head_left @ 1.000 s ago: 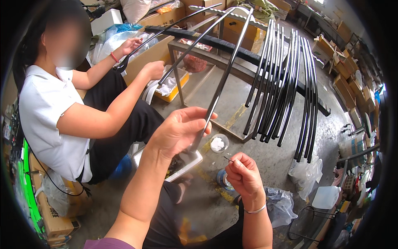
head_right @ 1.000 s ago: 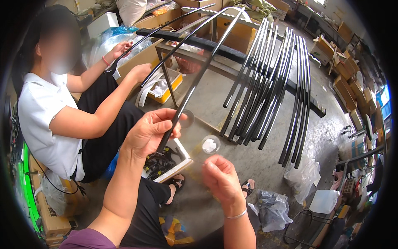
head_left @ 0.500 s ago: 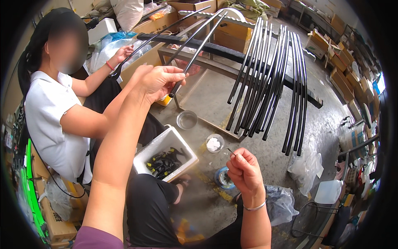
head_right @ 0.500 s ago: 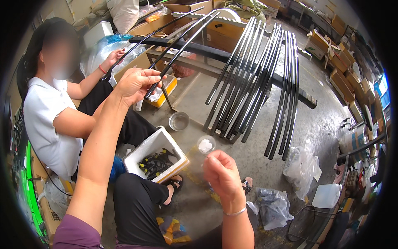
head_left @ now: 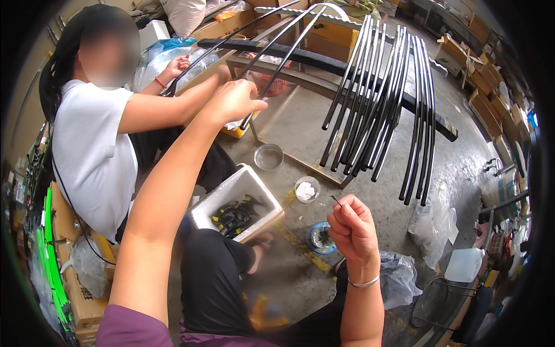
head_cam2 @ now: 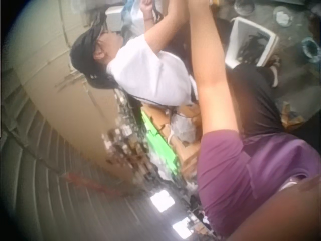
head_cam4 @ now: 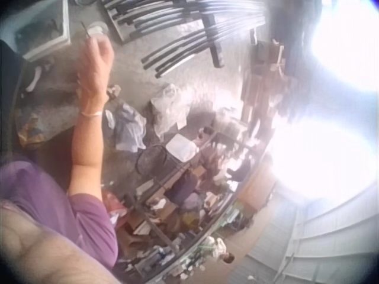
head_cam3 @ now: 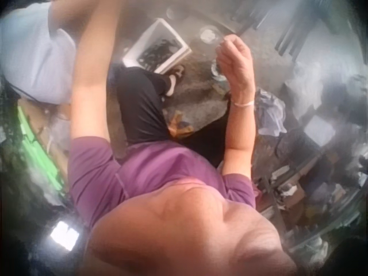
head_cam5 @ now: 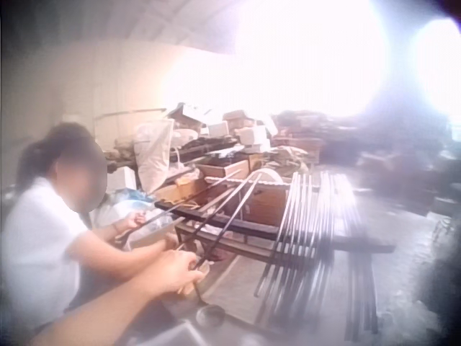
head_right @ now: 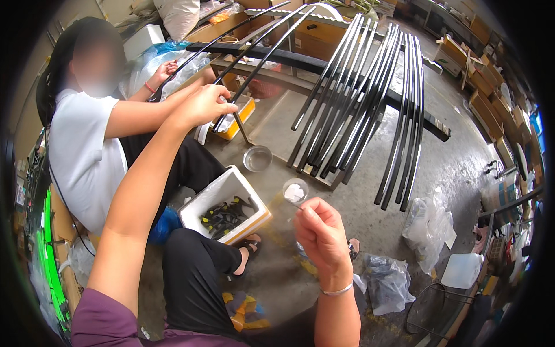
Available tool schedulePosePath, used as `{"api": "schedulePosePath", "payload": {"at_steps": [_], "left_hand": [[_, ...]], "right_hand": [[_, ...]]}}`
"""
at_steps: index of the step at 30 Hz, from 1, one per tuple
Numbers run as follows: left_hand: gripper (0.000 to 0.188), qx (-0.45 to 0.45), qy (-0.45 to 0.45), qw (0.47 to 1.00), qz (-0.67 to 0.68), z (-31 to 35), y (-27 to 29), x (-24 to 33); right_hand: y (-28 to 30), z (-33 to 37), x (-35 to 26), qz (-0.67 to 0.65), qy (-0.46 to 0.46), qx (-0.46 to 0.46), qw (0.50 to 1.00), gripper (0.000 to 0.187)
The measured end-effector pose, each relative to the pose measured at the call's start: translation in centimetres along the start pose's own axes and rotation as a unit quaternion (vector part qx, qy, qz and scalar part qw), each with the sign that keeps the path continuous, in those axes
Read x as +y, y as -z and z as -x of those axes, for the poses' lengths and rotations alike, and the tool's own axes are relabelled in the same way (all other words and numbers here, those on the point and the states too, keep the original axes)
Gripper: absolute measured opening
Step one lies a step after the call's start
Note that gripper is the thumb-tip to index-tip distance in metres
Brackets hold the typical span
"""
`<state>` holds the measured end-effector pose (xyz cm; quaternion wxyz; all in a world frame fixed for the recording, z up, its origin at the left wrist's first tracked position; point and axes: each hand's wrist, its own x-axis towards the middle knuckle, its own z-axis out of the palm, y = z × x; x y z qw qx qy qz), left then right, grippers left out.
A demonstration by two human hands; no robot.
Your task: The person sits on the floor and repeatedly picks up long black tubes from a metal rack. They use a small brush to apply a substance from a container onto the end of each tube, then place the tube back on the rack. Another person sits nearby handling similar tubes.
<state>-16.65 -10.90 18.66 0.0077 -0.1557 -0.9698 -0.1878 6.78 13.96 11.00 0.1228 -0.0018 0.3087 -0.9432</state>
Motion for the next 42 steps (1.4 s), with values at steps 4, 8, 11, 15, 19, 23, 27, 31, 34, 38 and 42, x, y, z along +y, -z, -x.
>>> {"api": "schedulePosePath", "payload": {"at_steps": [4,8,11,15,19,23,27,31,34,38,42], "left_hand": [[0.034,0.039,-0.091,0.994,0.055,1.2,-0.7,6.1],[0.033,-0.100,-0.008,0.933,0.345,-2.5,-5.5,8.6],[0.028,-0.156,0.113,0.881,0.433,-3.4,-6.6,9.9],[0.019,-0.215,0.077,0.782,0.579,-4.5,-8.0,8.2],[0.017,-0.195,0.043,0.694,0.692,-4.0,-7.0,7.6],[0.017,-0.164,0.011,0.704,0.691,-0.3,-5.2,7.5],[0.023,-0.158,0.022,0.695,0.701,4.8,-3.8,6.0],[0.026,-0.144,0.045,0.684,0.714,9.2,-3.2,5.6],[0.026,-0.125,0.076,0.668,0.730,11.2,-3.4,6.2],[0.026,-0.124,0.067,0.650,0.747,12.0,-4.5,6.0],[0.027,-0.138,0.073,0.626,0.764,11.8,-5.1,5.6]], "right_hand": [[0.1,0.2,-0.2,0.006,-0.002,0.012,1.000,0.012],[0.3,0.3,-0.5,0.006,-0.007,0.004,1.000,0.013],[0.1,0.6,-0.8,0.013,-0.008,0.014,1.000,0.014],[0.2,0.7,-0.9,0.015,-0.008,0.017,1.000,0.014],[0.1,0.6,-0.9,0.004,-0.005,0.005,1.000,0.014],[0.0,0.8,-1.1,0.011,-0.005,0.007,1.000,0.014],[-0.2,0.8,-1.0,0.010,-0.008,0.001,1.000,0.014],[0.1,0.8,-0.6,0.015,0.009,-0.003,1.000,0.014],[0.1,0.9,-0.5,0.018,0.014,-0.016,1.000,0.014],[0.2,1.3,-0.6,0.020,0.007,-0.012,1.000,0.015],[0.4,1.4,-0.8,0.016,0.000,-0.006,1.000,0.011]]}}
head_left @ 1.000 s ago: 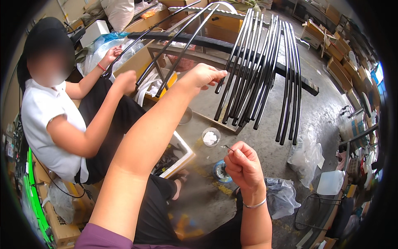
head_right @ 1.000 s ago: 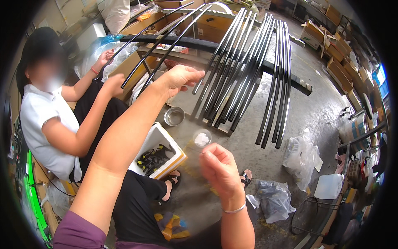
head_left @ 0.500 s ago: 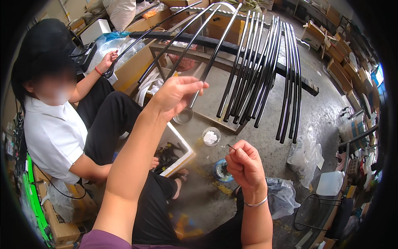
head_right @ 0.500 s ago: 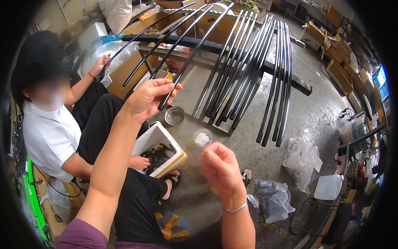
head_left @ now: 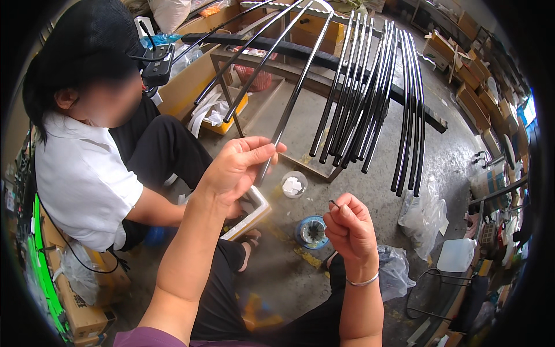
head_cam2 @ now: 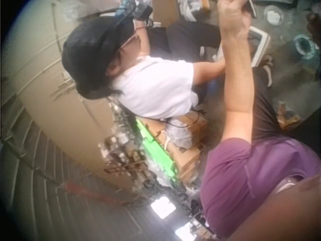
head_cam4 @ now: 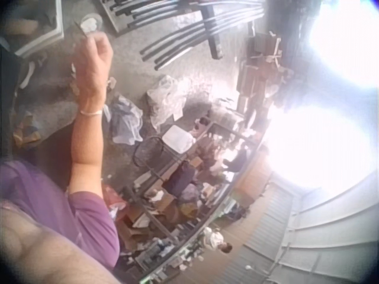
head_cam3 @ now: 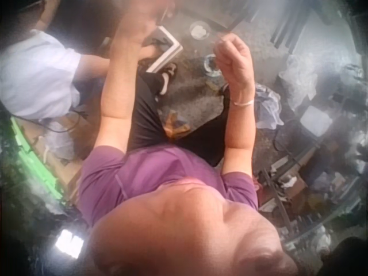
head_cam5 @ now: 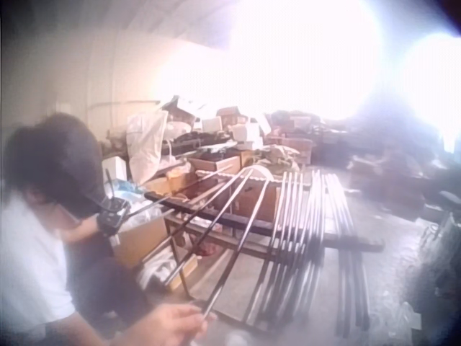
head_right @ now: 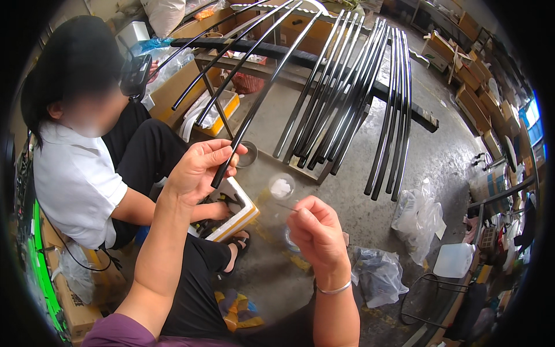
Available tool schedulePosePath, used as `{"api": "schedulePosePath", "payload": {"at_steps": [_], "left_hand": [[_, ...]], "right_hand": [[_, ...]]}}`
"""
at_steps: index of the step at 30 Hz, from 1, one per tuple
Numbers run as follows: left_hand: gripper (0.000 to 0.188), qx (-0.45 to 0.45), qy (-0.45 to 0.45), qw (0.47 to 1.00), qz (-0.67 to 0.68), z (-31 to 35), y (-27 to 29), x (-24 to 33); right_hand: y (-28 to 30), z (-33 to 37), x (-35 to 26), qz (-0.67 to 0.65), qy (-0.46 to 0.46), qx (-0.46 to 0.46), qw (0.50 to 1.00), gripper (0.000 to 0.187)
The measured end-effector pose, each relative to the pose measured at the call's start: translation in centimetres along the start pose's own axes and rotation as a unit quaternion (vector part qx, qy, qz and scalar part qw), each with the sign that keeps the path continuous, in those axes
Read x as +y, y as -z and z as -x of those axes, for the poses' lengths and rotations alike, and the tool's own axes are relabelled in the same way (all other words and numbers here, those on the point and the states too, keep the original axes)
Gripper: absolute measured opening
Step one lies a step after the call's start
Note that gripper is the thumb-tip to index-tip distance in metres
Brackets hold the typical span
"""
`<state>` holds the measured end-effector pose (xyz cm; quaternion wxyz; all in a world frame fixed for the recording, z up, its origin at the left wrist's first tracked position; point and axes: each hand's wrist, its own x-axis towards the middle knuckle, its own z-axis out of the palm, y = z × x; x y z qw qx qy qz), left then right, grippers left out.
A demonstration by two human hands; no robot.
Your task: The person sits on the floor and repeatedly picks up long black tubes from a metal rack. They use a small brush to apply a substance from a container onto the end of each tube, then place the tube back on the rack. Another person sits nearby handling similar tubes.
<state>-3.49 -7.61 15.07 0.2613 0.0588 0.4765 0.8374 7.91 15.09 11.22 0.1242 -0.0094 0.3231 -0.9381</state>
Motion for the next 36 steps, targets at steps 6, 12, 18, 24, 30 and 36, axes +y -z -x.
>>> {"api": "schedulePosePath", "payload": {"at_steps": [6,12,18,24,30,36], "left_hand": [[0.032,-0.016,-0.002,0.999,0.037,-0.5,0.2,-0.6],[0.029,-0.015,0.009,0.996,0.083,-0.5,-0.1,-1.6],[0.027,-0.030,0.010,0.991,0.128,-0.9,0.0,-2.4],[0.024,-0.033,0.019,0.987,0.158,-1.3,0.5,-2.8],[0.023,-0.031,0.021,0.986,0.165,-1.1,0.9,-2.7],[0.024,-0.029,0.017,0.986,0.165,-1.1,0.9,-2.6]], "right_hand": [[-0.4,-0.1,0.4,0.009,-0.006,-0.001,1.000,0.012],[-2.1,-1.0,1.7,0.042,-0.032,0.007,0.999,0.013],[-3.3,-2.8,2.8,0.075,-0.043,0.027,0.996,0.014],[-3.2,-3.4,3.0,0.060,-0.050,0.038,0.996,0.014],[-3.0,-3.6,3.3,0.063,-0.057,0.038,0.996,0.013],[-3.0,-3.7,3.5,0.064,-0.055,0.048,0.995,0.013]]}}
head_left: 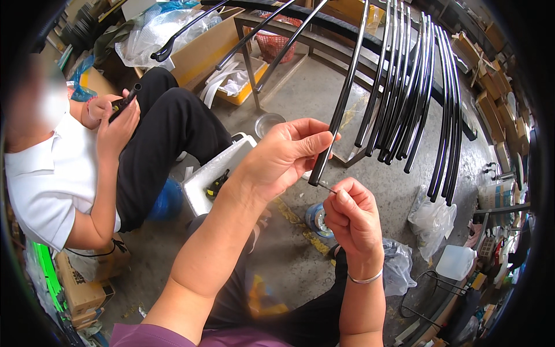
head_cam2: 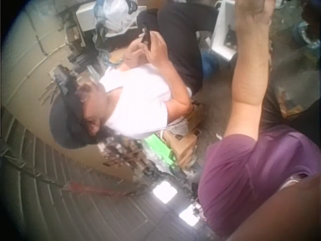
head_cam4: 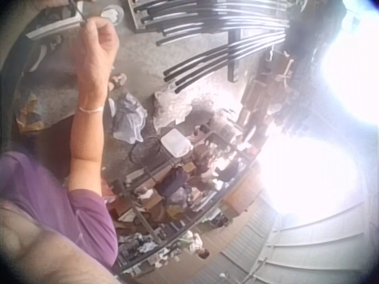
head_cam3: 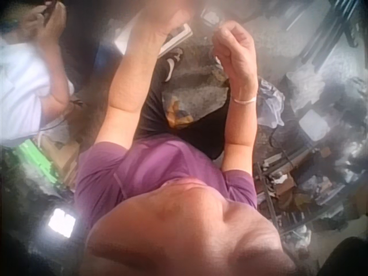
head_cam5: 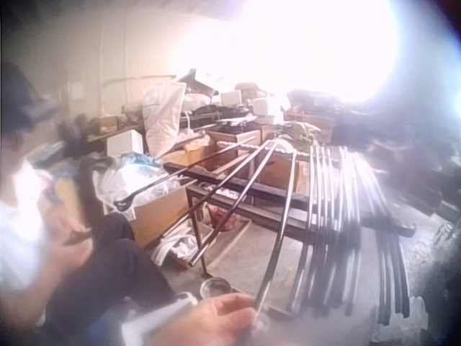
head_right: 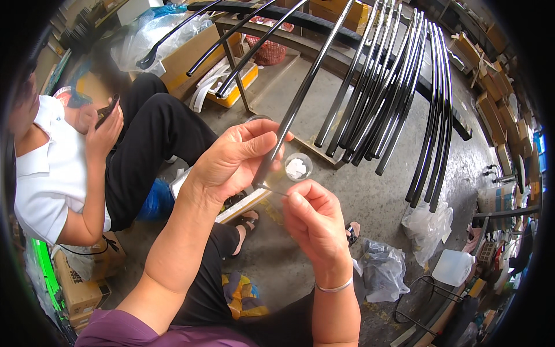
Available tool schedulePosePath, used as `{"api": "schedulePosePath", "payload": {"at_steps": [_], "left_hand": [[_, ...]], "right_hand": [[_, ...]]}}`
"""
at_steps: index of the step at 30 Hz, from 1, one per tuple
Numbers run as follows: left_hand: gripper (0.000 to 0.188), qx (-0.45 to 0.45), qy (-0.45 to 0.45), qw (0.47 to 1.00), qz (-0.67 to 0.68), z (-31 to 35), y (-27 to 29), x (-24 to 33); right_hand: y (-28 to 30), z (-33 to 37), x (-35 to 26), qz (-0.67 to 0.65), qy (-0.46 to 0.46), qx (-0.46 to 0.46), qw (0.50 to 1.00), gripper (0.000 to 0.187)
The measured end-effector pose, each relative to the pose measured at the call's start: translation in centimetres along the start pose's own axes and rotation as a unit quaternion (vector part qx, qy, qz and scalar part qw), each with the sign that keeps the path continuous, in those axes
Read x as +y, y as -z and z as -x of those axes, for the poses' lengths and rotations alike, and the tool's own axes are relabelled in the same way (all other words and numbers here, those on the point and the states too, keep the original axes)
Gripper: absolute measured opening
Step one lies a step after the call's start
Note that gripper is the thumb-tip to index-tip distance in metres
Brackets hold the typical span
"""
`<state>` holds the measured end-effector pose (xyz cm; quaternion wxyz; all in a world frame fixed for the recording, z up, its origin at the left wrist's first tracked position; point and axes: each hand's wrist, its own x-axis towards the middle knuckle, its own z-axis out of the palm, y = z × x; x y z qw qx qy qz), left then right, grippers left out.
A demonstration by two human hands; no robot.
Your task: The person sits on the floor and repeatedly picks up long black tubes from a metal rack. They use a small brush to apply a substance from a container onto the end of each tube, then place the tube back on the rack. Another person sits nearby handling similar tubes.
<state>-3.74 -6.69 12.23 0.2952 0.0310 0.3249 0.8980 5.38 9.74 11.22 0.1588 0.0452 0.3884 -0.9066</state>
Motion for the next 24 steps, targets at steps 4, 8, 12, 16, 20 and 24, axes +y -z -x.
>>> {"api": "schedulePosePath", "payload": {"at_steps": [4,8,12,16,20,24], "left_hand": [[0.025,-0.001,-0.001,1.000,-0.007,0.1,-0.2,0.1],[0.025,-0.005,0.007,1.000,0.008,0.3,-0.4,0.5],[0.026,-0.013,-0.019,1.000,-0.013,0.2,-0.3,0.2],[0.027,-0.004,-0.009,1.000,-0.024,0.3,-0.7,0.4],[0.027,-0.012,0.014,1.000,-0.014,0.3,-1.1,0.8],[0.024,-0.011,-0.011,1.000,-0.003,0.1,-0.6,0.2]], "right_hand": [[0.2,0.0,0.1,0.002,-0.005,-0.004,1.000,0.012],[0.0,0.1,0.0,-0.002,0.000,-0.005,1.000,0.012],[0.0,0.1,-0.1,-0.009,-0.001,-0.008,1.000,0.012],[0.3,0.0,0.0,-0.005,-0.004,-0.011,1.000,0.012],[0.3,0.0,0.0,0.002,-0.005,-0.001,1.000,0.012],[0.3,0.1,0.0,0.001,-0.003,-0.008,1.000,0.013]]}}
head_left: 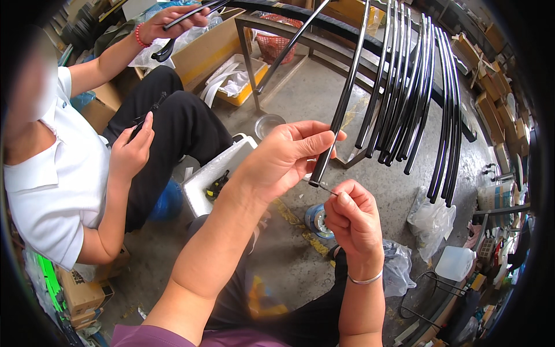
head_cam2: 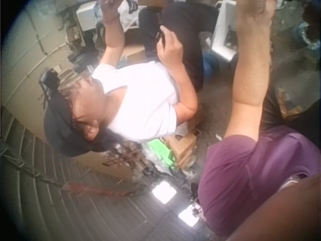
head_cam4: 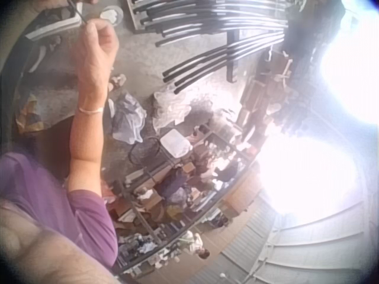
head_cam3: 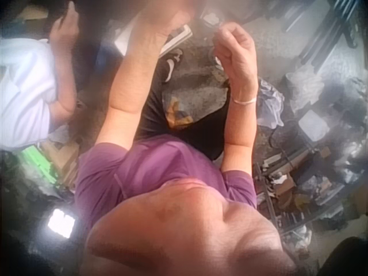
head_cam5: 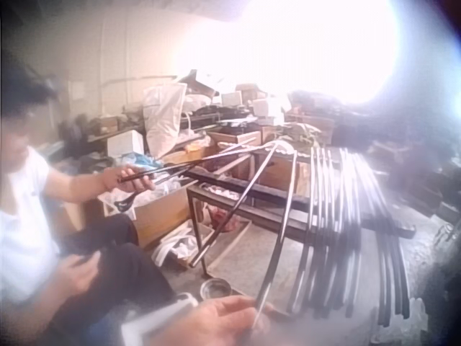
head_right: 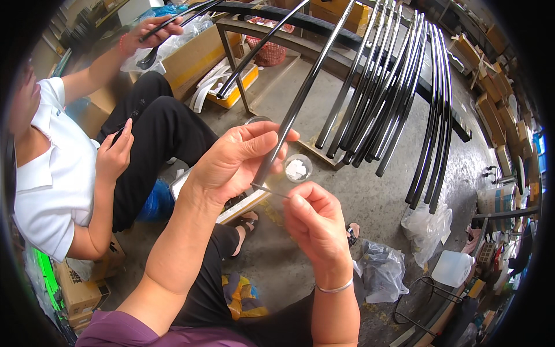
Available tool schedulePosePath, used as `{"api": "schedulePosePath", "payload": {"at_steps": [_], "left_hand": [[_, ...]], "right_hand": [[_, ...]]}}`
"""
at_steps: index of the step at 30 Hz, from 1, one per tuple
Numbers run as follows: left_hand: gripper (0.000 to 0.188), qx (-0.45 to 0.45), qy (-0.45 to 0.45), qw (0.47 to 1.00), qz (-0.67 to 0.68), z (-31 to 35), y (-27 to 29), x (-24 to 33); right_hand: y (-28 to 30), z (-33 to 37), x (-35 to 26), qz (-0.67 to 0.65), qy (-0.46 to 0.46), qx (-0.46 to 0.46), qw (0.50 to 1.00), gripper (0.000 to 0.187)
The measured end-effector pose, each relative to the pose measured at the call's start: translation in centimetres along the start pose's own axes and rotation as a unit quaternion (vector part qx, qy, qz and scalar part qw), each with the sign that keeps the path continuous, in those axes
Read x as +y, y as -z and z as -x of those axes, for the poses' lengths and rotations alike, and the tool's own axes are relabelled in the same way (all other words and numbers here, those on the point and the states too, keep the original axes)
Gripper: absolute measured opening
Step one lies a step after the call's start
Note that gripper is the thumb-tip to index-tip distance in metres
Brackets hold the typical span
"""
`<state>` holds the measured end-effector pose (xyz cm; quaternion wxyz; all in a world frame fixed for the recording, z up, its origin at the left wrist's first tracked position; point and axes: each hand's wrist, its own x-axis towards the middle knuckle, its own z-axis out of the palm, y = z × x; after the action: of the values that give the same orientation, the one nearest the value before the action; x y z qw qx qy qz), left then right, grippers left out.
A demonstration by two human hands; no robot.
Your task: The person sits on the floor and repeatedly picks up long black tubes from a metal rack. They use a small brush to apply a substance from a container onto the end of each tube, then place the tube back on the rack. Another person sits nearby handling similar tubes.
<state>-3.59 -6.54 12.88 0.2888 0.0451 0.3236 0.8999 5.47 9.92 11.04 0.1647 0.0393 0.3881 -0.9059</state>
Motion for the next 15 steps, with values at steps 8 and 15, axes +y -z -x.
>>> {"api": "schedulePosePath", "payload": {"at_steps": [8,15], "left_hand": [[0.030,0.008,0.005,1.000,-0.005,0.32,-0.59,0.46],[0.028,-0.005,-0.005,1.000,-0.029,0.22,-0.23,0.21]], "right_hand": [[0.08,-0.10,0.14,0.010,0.000,0.013,1.000,0.013],[-0.02,-0.15,0.16,0.018,0.000,0.015,1.000,0.014]]}}
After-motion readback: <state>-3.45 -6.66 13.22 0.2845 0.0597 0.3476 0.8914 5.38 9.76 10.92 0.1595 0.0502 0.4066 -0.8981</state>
